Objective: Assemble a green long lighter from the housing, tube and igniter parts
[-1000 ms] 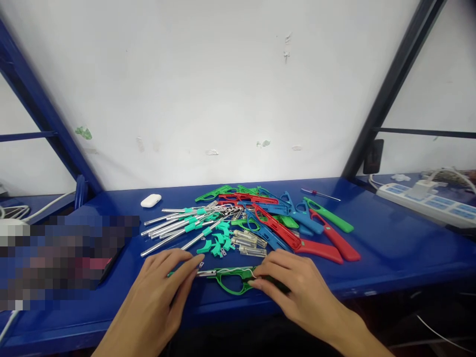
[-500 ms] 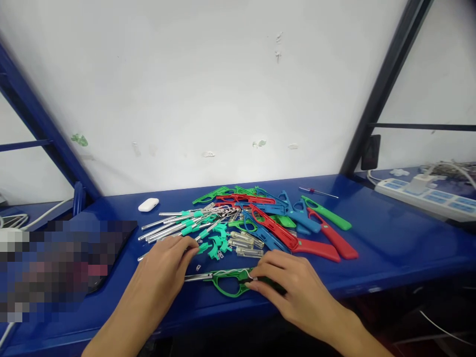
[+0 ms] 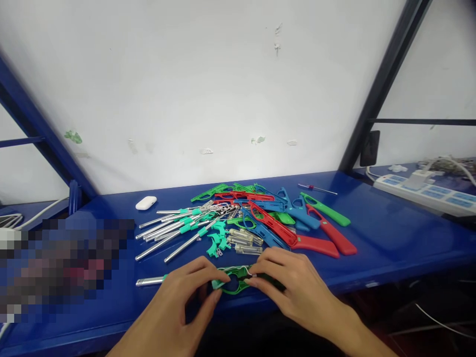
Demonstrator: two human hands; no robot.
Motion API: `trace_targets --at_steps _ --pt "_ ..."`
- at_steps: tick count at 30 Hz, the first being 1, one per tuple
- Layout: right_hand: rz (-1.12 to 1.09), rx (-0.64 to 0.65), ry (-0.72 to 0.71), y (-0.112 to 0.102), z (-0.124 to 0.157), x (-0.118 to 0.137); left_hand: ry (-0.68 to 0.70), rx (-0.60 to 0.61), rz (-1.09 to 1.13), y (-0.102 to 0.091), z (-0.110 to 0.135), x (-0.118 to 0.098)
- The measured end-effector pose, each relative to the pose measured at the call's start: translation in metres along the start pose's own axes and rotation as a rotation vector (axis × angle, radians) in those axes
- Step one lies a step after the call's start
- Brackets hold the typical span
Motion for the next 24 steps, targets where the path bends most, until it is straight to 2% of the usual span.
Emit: trace_targets --at_steps 3,8,11,15,20,24 --pt "0.006 -0.005 -0.011 0.000 0.000 0.000 0.040 0.019 -0.026 0.004 0.000 0.002" --pt "0.010 0.000 -0.023 0.000 0.001 0.001 0.235 -0.171 -0.131 -0.007 -0.002 -0.007" --pt "0.016 0.005 -0.019 0.000 0.001 0.000 0.322 -0.229 -0.229 -0.009 -0.001 -0.012" --pt "0.019 0.005 -0.018 0.000 0.001 0.000 0.412 -0.206 -0.350 -0.003 -0.002 -0.018" --pt "0.008 0.002 -0.025 -0.001 0.002 0.001 0.447 -0.207 -0.497 -0.001 0.002 -0.019" --pt "-0.002 -0.001 -0.048 -0.001 0.002 0.003 0.467 -0.162 -0.555 0.001 0.006 -0.015"
Point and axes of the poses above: each hand's wrist, its own z-axis away from the middle knuckle, its own y-axis out of the palm, x = y × z, the point moved 7 cm from there along -z, towards the middle knuckle, and after that the axes turned 12 degrees about -x, right-handed, at the moved point
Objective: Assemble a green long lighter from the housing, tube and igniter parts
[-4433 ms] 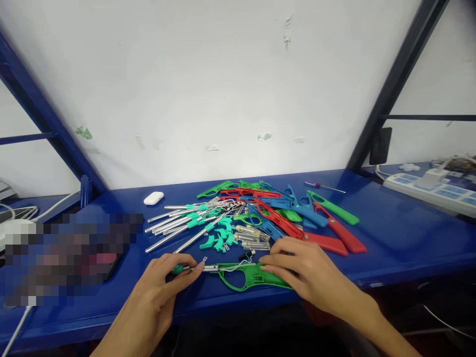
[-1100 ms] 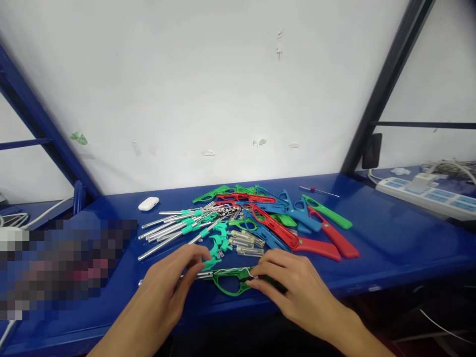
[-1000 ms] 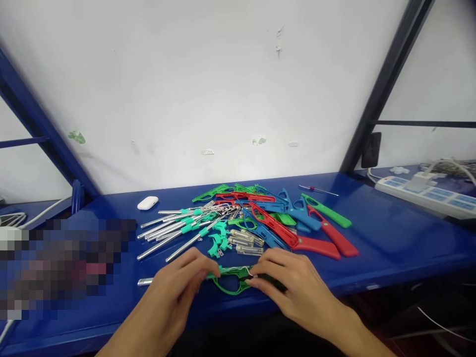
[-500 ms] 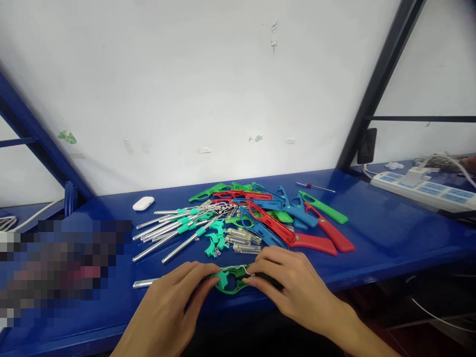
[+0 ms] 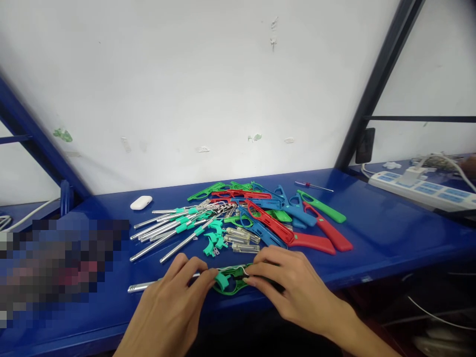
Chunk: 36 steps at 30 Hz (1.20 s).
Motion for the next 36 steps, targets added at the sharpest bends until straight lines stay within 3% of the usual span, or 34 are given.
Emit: trace_targets --at_steps 8,19,36 --pt "-0.003 -0.025 0.002 -0.002 0.000 0.001 -0.080 -0.045 0.090 0.006 0.000 0.001" --pt "-0.019 -0.067 -0.095 0.001 0.001 0.000 -0.082 -0.088 0.155 0.017 0.002 -0.007" --pt "0.057 -0.079 -0.183 0.000 -0.001 0.009 -0.032 -0.100 0.180 0.008 -0.004 -0.004"
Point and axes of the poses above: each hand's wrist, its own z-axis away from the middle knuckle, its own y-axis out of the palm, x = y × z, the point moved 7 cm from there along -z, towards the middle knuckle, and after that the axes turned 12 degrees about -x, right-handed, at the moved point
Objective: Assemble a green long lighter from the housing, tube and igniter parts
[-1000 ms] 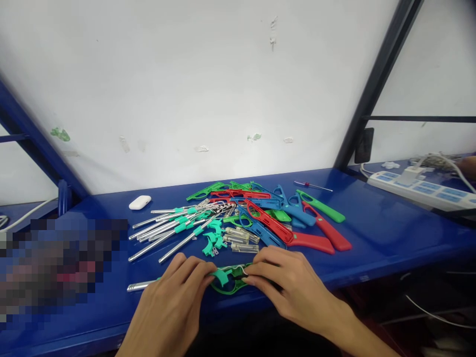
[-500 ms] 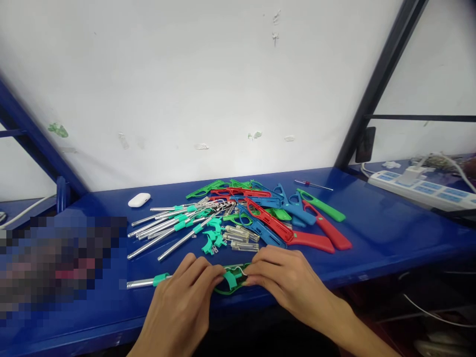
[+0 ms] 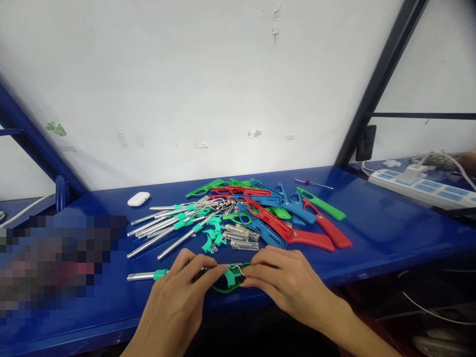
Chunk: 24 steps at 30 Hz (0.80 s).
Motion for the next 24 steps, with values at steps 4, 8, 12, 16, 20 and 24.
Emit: trace_targets --at_steps 4,8,12,16,20,24 --pt "0.013 0.004 0.011 -0.0005 -0.0004 -0.0001 -0.002 -0.005 -0.015 -0.0013 0.0006 0.0020" --pt "0.022 0.010 0.028 0.0002 -0.0006 -0.0012 0.001 -0.016 -0.005 0.0011 0.0020 0.0041" --pt "0.033 0.021 0.033 0.0017 -0.0013 -0.0017 -0.007 -0.025 0.020 0.0051 0.0049 0.0081" --pt "0.046 0.045 0.037 0.0017 -0.0014 -0.0004 -0.003 -0.038 0.048 0.0071 0.0067 0.0096" --pt "0.062 0.063 0.040 0.0002 -0.0004 0.0020 0.001 -0.044 0.063 0.0075 0.0069 0.0099" --pt "0.070 0.065 0.037 0.0004 -0.0006 0.0035 0.001 -0.036 0.067 0.0082 0.0071 0.0100"
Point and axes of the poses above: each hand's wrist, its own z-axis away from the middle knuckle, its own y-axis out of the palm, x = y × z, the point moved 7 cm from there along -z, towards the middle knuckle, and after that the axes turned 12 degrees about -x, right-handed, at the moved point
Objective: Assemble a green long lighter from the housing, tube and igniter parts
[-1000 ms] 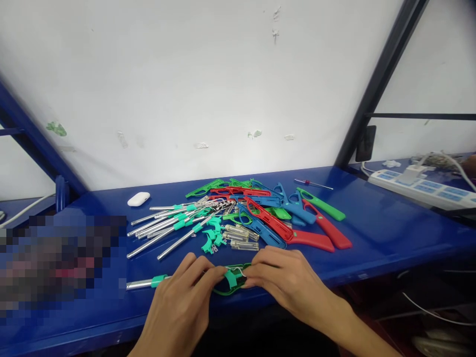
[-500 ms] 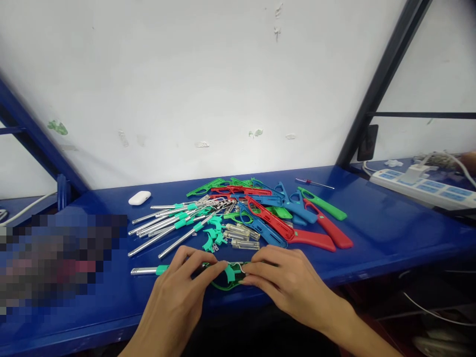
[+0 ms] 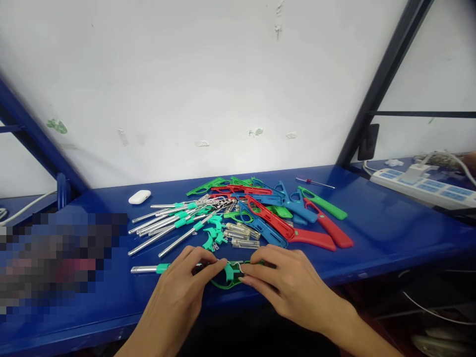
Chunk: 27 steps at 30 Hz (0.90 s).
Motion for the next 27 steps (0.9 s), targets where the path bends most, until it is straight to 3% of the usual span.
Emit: trace_targets --at_steps 6,10,15,20,24,27 --pt "-0.029 -0.068 0.005 -0.001 0.001 -0.003 -0.043 0.084 0.001 -0.001 -0.001 -0.006" --pt "-0.007 -0.155 -0.113 -0.008 0.003 0.003 -0.082 0.172 0.030 -0.001 0.001 -0.013" --pt "0.066 -0.105 -0.187 -0.007 0.002 0.010 -0.054 0.184 -0.032 -0.004 0.002 -0.022" --pt "0.010 -0.099 -0.117 -0.008 0.002 0.007 -0.019 0.166 -0.080 -0.007 0.001 -0.024" --pt "-0.055 -0.151 0.015 -0.013 -0.002 -0.002 -0.034 0.063 -0.069 -0.014 -0.003 -0.015" --pt "-0.012 -0.047 0.094 -0.006 -0.008 -0.006 -0.095 0.009 -0.072 -0.015 -0.005 -0.002"
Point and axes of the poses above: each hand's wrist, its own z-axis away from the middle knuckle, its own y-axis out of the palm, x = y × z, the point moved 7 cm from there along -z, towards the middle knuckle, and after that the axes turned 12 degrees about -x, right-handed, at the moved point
